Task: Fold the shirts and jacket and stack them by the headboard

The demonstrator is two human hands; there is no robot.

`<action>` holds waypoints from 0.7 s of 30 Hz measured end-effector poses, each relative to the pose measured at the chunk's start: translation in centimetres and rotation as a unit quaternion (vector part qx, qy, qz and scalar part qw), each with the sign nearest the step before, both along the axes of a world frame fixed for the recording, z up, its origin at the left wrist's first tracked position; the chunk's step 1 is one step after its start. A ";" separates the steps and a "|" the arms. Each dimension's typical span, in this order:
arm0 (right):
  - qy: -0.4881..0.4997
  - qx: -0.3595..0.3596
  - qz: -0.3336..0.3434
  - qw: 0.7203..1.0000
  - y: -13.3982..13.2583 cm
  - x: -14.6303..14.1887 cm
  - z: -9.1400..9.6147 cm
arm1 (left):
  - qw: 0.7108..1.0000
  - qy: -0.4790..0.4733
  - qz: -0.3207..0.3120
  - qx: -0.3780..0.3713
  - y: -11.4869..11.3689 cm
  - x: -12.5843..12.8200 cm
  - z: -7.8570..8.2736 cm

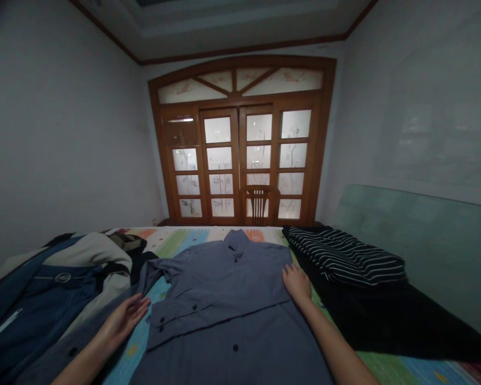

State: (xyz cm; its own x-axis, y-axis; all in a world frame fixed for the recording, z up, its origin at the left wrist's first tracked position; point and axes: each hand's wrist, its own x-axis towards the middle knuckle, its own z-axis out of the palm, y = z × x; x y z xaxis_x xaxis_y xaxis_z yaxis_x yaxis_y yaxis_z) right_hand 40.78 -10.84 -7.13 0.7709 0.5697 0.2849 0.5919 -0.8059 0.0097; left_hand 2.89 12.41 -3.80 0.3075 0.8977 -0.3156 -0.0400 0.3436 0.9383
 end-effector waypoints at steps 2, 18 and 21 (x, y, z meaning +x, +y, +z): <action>-0.007 0.002 0.007 1.000 0.0 0.0 0.0 | 0.992 -0.080 0.009 -0.095 0.3 -0.5 0.4; -0.003 0.008 0.032 0.999 -0.3 1.0 -0.8 | 0.998 -0.013 -0.051 0.025 1.5 -0.6 -2.7; 0.001 0.008 0.034 0.999 -0.3 1.0 -0.8 | 0.975 0.102 -0.080 0.178 2.2 -0.4 -3.9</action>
